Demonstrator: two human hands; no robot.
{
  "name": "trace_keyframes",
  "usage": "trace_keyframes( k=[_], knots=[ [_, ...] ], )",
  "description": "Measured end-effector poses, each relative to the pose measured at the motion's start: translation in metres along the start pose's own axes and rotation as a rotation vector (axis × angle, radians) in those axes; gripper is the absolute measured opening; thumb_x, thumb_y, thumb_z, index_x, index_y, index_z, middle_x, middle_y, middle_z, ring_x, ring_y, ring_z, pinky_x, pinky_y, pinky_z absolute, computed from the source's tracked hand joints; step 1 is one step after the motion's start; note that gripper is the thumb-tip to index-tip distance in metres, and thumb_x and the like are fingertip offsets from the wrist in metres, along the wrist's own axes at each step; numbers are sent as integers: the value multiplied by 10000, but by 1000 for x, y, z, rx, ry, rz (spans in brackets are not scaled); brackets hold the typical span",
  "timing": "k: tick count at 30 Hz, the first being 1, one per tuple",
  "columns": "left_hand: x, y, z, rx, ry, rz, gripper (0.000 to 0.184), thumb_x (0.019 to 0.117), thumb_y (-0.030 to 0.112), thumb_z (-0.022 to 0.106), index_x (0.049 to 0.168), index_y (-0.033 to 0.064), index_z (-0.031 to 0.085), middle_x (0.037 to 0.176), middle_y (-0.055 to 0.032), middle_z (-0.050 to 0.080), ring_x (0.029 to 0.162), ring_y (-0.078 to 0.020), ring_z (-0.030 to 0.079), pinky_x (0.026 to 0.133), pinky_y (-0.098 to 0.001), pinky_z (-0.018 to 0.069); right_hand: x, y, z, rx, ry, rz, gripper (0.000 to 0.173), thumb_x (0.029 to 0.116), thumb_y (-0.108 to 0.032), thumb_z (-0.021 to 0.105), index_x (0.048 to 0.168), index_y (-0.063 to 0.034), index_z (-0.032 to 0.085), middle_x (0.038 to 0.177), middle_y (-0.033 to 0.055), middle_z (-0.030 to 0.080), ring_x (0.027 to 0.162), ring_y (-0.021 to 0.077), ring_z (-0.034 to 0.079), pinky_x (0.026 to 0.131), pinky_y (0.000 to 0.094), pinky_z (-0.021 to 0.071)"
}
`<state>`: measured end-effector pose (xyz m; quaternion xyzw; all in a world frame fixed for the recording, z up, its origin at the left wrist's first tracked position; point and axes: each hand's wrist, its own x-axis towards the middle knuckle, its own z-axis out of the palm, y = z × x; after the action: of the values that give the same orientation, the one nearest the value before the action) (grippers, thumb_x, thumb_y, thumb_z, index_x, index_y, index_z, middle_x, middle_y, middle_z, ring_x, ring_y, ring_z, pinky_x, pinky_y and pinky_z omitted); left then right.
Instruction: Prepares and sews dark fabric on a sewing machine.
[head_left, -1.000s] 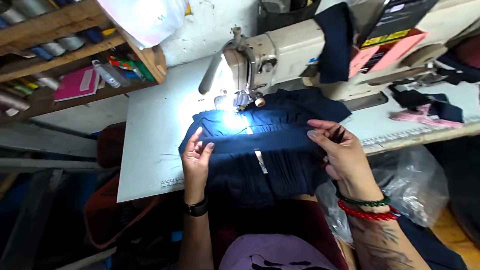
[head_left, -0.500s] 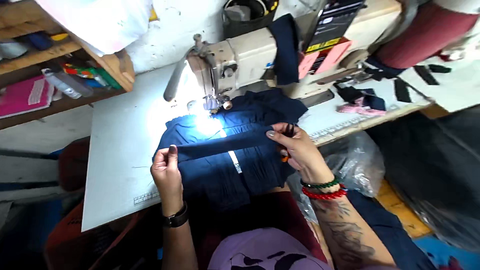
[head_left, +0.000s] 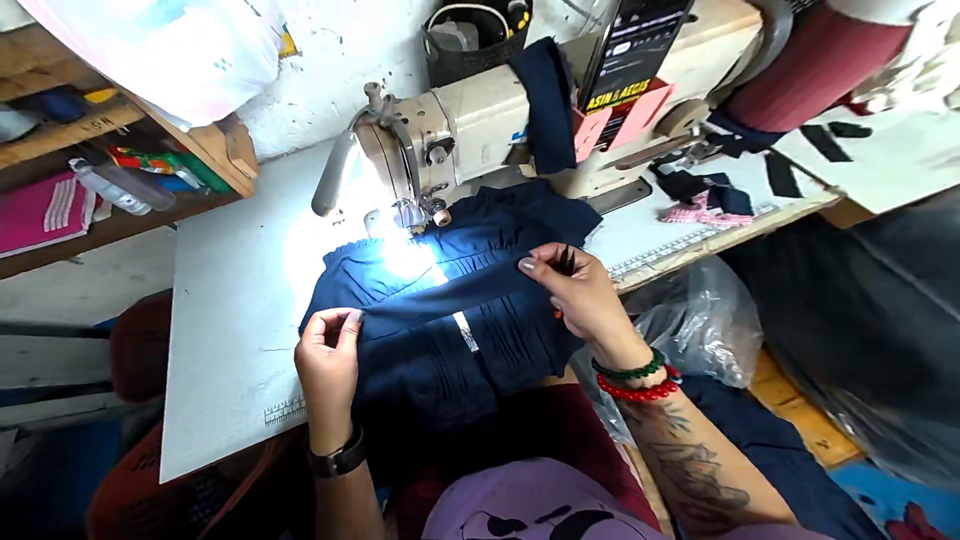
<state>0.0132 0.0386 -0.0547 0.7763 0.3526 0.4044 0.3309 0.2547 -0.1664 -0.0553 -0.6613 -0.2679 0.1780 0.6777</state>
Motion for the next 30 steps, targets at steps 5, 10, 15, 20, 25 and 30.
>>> trace_keyframes(
  k=[5,10,15,20,25,30],
  knots=[
    [5,47,27,-48,-195,277,325,980,231,657,1222,17,696,1238,-131,683,1230,-226,601,1053,-443,470,-15,-18,19,-227,-150,-267,146,921,-185,744,1050,-125,712,953,-60,718,863,3,665,748,185,557],
    [19,78,71,-477,-610,249,178,929,105,724,1095,41,737,1028,-34,720,983,-101,681,881,-311,580,-22,-30,22,-179,-197,-308,315,909,-191,764,1174,-119,610,956,-53,677,838,14,630,698,159,518],
    [13,78,91,-552,-564,265,115,981,83,634,879,40,664,860,-12,621,801,-67,609,746,-241,540,-19,-29,18,-161,-199,-292,318,901,-171,773,1190,-106,660,927,-48,679,825,11,631,717,155,526],
    [9,76,91,-555,-488,280,124,986,52,621,881,15,676,854,-16,618,787,-57,594,719,-215,523,-18,-34,21,-161,-209,-238,223,888,-178,777,1096,-130,713,868,-72,681,762,1,618,656,142,504],
    [8,76,81,-685,-563,93,136,979,6,617,1074,-1,714,1000,-49,728,900,-91,689,837,-285,591,-17,-34,25,-130,-188,-199,255,875,-169,795,1110,-128,705,865,-62,702,777,22,653,680,174,544],
    [7,71,87,-765,-462,128,78,977,66,641,937,57,707,887,3,668,815,-68,645,741,-258,573,-19,-30,32,-104,-212,-193,112,883,-183,793,936,-133,708,840,-71,705,765,-4,645,678,159,534]
  ],
)
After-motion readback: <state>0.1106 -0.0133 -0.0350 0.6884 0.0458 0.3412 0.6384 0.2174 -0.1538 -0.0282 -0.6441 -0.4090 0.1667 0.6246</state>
